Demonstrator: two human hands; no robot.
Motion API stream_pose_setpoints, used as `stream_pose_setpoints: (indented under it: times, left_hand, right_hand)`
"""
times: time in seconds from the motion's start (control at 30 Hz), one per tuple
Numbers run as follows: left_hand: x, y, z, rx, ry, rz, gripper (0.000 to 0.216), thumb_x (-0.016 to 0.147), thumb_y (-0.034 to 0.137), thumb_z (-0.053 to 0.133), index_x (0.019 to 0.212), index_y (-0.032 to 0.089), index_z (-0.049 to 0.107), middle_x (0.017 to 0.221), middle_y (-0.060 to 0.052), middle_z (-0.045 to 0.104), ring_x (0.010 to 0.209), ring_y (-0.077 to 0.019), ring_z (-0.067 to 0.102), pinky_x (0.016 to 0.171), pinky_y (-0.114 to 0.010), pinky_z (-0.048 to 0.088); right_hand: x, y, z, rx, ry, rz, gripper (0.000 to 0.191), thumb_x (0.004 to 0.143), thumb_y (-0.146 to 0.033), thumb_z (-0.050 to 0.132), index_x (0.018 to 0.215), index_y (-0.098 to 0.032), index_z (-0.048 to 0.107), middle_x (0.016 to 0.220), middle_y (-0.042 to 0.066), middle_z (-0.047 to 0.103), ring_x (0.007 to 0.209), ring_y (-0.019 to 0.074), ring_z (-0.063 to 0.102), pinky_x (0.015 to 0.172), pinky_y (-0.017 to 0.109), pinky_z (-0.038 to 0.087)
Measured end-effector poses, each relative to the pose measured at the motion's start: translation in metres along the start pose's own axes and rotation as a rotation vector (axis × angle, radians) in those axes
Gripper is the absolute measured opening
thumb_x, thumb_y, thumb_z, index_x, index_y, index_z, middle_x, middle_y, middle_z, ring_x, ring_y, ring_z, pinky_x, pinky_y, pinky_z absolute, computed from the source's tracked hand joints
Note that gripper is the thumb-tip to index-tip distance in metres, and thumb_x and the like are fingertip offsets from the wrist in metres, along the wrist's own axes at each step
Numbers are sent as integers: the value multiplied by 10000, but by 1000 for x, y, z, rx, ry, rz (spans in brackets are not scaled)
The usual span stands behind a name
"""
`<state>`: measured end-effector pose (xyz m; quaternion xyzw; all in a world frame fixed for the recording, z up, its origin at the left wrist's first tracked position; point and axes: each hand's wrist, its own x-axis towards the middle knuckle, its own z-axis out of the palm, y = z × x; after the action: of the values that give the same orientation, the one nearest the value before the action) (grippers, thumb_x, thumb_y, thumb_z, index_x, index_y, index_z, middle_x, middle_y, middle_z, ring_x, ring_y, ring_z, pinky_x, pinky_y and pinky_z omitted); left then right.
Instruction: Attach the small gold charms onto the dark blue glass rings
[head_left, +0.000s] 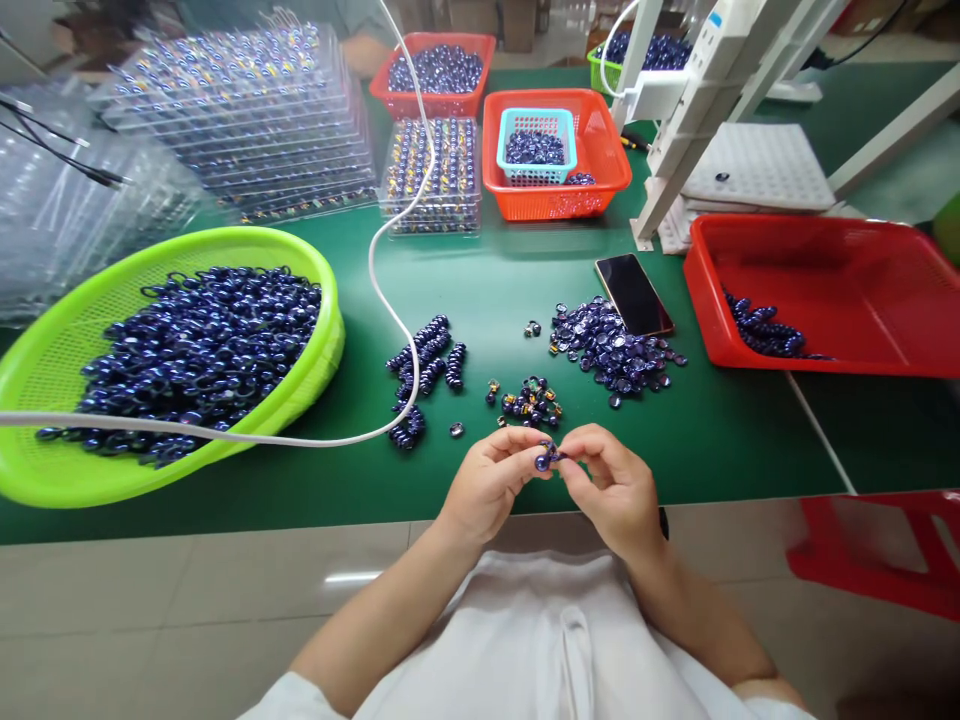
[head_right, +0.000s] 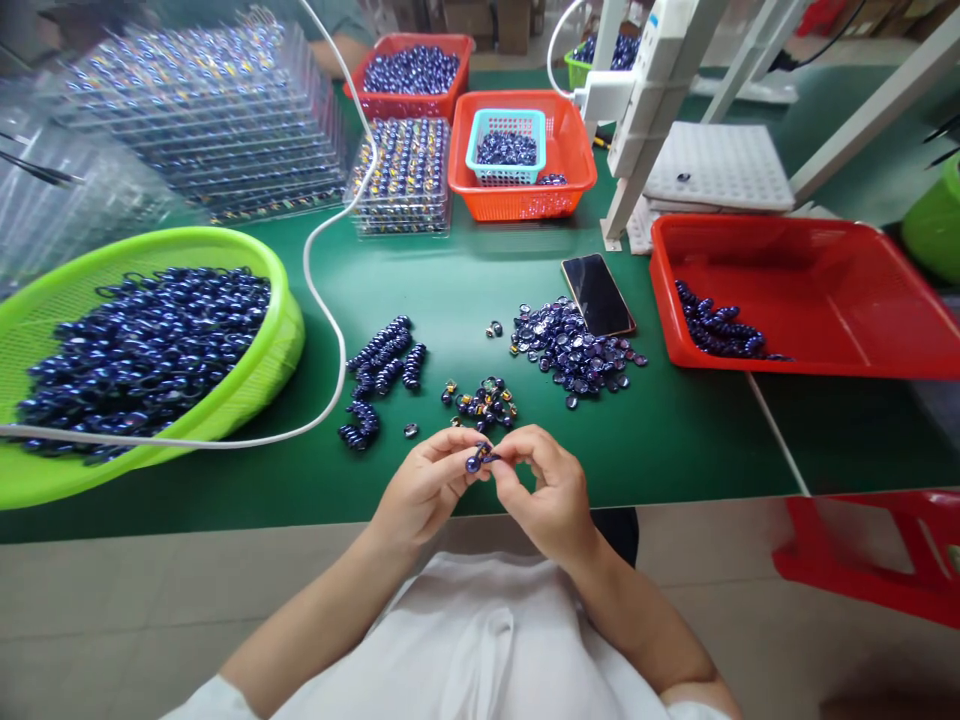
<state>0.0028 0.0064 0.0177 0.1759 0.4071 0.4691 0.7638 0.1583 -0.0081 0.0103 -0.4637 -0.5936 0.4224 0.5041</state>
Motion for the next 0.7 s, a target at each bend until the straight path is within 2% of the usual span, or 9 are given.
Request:
stream_pose_setpoints:
  times: [0.2,0.4,0.7]
  left_hand:
    - [-2,0,2,42,52,96,203,605,233,888,760,153,785,708,-26,749,621,-105,642,644,-227,529]
    - [-2,-6,-1,85,65,160,170,636,249,876,763,171,795,757,-35,773,630,-117,661,653,-244,555]
    - [-8,-10,2,351,163,358,161,694,286,837,829,200,818,827,-59,801,741,-198,729,699,-293,605]
  right_hand:
    - [-2,2,7,105,27,79,111,885,-185,635,975,-246,655,904,16,664,765,143,661,710,272,581]
    - [-3,2,6,184,53,51,91,889,-187,644,947,-248,679,902,14,673,764,144,673,694,272,588]
    - [-2,-2,5,171,48,72,95,897,-198,641,948,-242,708,859,12,672,709,131,668,658,262,589]
